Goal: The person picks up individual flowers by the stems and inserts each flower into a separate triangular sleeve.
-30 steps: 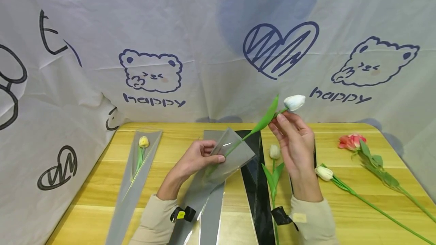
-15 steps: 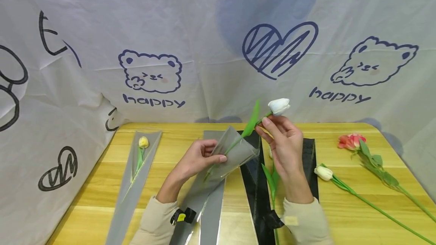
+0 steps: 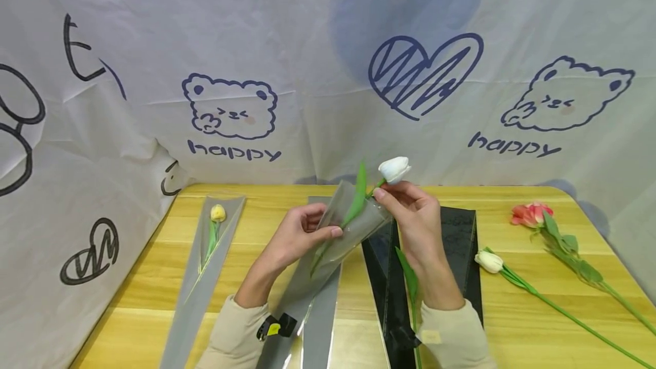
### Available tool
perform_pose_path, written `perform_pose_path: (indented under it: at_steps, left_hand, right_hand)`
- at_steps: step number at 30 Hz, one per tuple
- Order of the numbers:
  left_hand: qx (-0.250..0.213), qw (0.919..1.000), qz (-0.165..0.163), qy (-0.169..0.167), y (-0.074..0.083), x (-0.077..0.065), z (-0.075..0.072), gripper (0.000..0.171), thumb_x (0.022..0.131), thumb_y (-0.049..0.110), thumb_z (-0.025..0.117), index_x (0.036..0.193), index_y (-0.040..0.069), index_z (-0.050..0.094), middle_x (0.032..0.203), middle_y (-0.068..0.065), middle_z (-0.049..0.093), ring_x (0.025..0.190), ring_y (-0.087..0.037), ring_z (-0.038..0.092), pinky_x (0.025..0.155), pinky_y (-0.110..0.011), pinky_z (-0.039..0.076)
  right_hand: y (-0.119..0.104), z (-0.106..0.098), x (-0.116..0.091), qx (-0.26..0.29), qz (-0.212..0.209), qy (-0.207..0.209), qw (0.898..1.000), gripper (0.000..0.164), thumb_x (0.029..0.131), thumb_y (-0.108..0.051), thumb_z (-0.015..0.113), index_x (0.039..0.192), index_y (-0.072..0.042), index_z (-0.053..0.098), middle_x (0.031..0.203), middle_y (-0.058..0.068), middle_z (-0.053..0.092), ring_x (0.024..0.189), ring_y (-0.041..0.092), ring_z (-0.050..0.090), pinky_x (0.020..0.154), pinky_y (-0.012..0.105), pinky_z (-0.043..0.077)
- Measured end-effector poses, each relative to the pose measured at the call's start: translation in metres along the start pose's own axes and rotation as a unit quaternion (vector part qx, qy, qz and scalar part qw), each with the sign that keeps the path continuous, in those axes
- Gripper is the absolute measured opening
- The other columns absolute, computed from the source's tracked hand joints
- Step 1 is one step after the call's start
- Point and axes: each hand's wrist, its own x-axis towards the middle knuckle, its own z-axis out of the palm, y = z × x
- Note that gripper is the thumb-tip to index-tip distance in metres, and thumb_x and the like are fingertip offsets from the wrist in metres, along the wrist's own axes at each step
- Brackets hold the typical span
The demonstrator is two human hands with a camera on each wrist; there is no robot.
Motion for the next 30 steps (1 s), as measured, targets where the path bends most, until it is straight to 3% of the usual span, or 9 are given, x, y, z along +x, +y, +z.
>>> perform_pose_path:
  at_steps: [7,13,22,30]
  left_hand:
    - [0.000,0.9999,0.010,0.006,0.0029,-0.0011,0.0001,0.029,0.092,0.001,0.076,0.118,-0.006,0.069,0.098,-0.014,0.074,0.084,-0.018,0.071,0.070,-0.028,0.055]
    - [0.018,0.9996,0.018,0.009,0.0058,-0.0017,0.0009,0.029,0.091,0.002,0.077,0.119,-0.004,0.070,0.101,-0.015,0.074,0.084,-0.018,0.071,0.070,-0.029,0.056]
    - [0.034,0.9990,0.026,0.014,0.0091,-0.0022,0.0030,0.023,0.092,0.004,0.077,0.113,-0.003,0.071,0.098,-0.013,0.072,0.081,-0.020,0.069,0.066,-0.028,0.054]
    - [0.034,0.9988,0.032,0.015,0.0101,-0.0018,0.0058,0.019,0.091,0.002,0.077,0.107,-0.003,0.071,0.092,-0.011,0.071,0.077,-0.021,0.068,0.063,-0.027,0.052]
  right_hand:
    - [0.0002,-0.0024,-0.0006,-0.023,0.017,-0.044,0.999,0.013,0.089,0.009,0.073,0.096,-0.002,0.076,0.107,0.004,0.073,0.119,0.025,0.059,0.099,0.031,0.049]
    - [-0.0028,-0.0057,0.0003,-0.065,0.055,-0.074,0.994,0.025,0.091,0.006,0.073,0.115,0.011,0.071,0.111,0.004,0.071,0.111,0.022,0.062,0.098,0.030,0.050]
    - [-0.0050,-0.0068,0.0005,-0.117,0.087,-0.096,0.985,0.035,0.094,-0.001,0.073,0.126,0.010,0.066,0.120,0.010,0.067,0.107,0.021,0.063,0.096,0.030,0.051]
    - [-0.0037,-0.0080,0.0006,-0.126,0.093,-0.109,0.982,0.036,0.093,0.000,0.073,0.127,0.010,0.066,0.124,0.015,0.065,0.109,0.020,0.064,0.094,0.029,0.052]
